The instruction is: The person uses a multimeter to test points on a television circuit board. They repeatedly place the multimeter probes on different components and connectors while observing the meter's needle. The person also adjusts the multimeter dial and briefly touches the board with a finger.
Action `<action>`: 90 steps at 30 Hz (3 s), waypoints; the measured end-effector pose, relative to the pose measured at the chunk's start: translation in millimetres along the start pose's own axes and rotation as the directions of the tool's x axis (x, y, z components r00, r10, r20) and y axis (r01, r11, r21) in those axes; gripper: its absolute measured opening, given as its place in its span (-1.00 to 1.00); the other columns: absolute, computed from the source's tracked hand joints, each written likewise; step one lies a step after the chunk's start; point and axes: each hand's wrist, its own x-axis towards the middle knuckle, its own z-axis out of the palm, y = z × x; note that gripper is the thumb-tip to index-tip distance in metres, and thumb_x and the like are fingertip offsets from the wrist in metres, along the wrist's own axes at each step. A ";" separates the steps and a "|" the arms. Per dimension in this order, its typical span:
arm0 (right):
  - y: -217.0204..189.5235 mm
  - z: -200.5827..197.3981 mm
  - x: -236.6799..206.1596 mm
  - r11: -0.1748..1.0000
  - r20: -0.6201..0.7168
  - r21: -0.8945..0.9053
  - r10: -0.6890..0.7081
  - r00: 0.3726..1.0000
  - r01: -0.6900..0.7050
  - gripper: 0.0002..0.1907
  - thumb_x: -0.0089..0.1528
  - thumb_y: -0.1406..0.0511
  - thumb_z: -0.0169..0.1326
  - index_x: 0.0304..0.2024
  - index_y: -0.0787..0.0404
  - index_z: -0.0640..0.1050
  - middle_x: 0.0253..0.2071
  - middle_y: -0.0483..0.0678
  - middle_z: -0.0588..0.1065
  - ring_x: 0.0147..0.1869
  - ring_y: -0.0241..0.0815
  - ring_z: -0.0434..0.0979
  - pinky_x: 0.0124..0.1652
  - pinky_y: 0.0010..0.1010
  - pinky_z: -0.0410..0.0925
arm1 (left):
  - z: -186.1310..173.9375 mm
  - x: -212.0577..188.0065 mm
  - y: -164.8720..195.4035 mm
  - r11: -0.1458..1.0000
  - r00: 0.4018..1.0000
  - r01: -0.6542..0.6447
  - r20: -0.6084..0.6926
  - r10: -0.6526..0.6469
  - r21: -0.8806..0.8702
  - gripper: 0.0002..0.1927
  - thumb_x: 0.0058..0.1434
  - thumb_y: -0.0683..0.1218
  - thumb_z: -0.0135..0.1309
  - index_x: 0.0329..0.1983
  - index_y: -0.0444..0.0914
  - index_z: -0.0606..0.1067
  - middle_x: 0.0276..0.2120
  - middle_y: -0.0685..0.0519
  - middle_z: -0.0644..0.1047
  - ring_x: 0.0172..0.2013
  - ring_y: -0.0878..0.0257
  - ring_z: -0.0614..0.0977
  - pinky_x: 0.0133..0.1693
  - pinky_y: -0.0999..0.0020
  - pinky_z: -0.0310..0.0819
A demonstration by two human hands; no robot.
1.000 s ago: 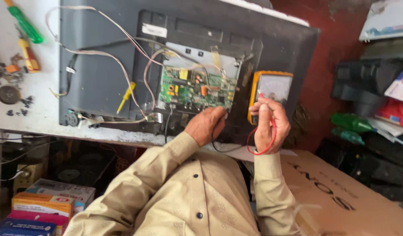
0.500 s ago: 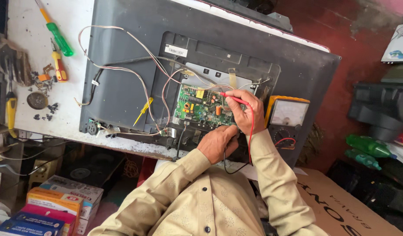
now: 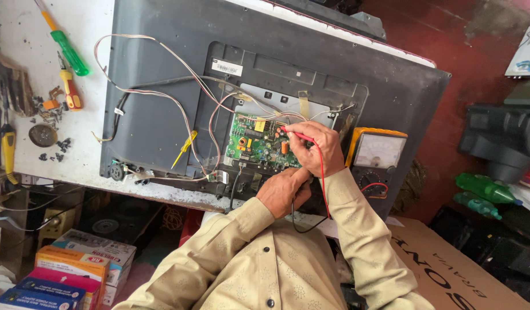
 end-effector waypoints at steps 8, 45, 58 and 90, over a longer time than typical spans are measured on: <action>4.9 3.1 -0.1 1.000 0.005 -0.007 0.022 1.000 -0.022 -0.85 0.24 0.45 0.17 -0.14 0.26 0.65 -0.25 0.02 0.62 -0.26 -0.22 0.67 -0.25 -0.46 0.48 | -0.4 -0.1 0.7 1.000 1.000 -0.002 0.001 0.002 0.019 -0.78 0.16 -0.19 0.13 -0.19 -0.26 0.35 -0.37 -0.13 0.52 -0.28 -0.14 0.60 -0.26 0.03 0.47; -1.0 8.4 -1.0 0.999 0.000 -0.045 0.026 1.000 -0.026 -0.88 0.31 0.36 0.15 -0.12 0.22 0.63 -0.20 0.02 0.63 -0.22 -0.17 0.68 -0.22 -0.41 0.50 | -1.9 -5.4 -0.8 0.999 1.000 0.020 0.018 -0.021 0.043 -0.76 0.18 -0.14 0.12 -0.15 -0.25 0.35 -0.37 -0.16 0.53 -0.28 -0.16 0.60 -0.26 -0.01 0.46; -1.0 8.4 -0.5 0.998 0.010 -0.044 0.045 0.999 -0.045 -0.88 0.31 0.35 0.16 -0.12 0.23 0.64 -0.21 0.01 0.63 -0.25 -0.19 0.66 -0.24 -0.42 0.49 | -2.4 -5.8 0.7 0.999 1.000 0.001 -0.006 -0.001 0.042 -0.77 0.19 -0.14 0.11 -0.15 -0.25 0.35 -0.38 -0.15 0.53 -0.29 -0.15 0.61 -0.27 0.01 0.47; 2.8 7.9 -4.1 0.998 -0.007 -0.020 0.052 0.999 -0.052 -0.89 0.30 0.37 0.17 -0.13 0.24 0.63 -0.23 0.00 0.62 -0.28 -0.24 0.65 -0.26 -0.46 0.48 | -1.4 -4.1 2.1 1.000 1.000 0.018 0.008 -0.018 0.025 -0.76 0.17 -0.16 0.11 -0.16 -0.25 0.34 -0.37 -0.15 0.53 -0.28 -0.16 0.60 -0.27 0.00 0.46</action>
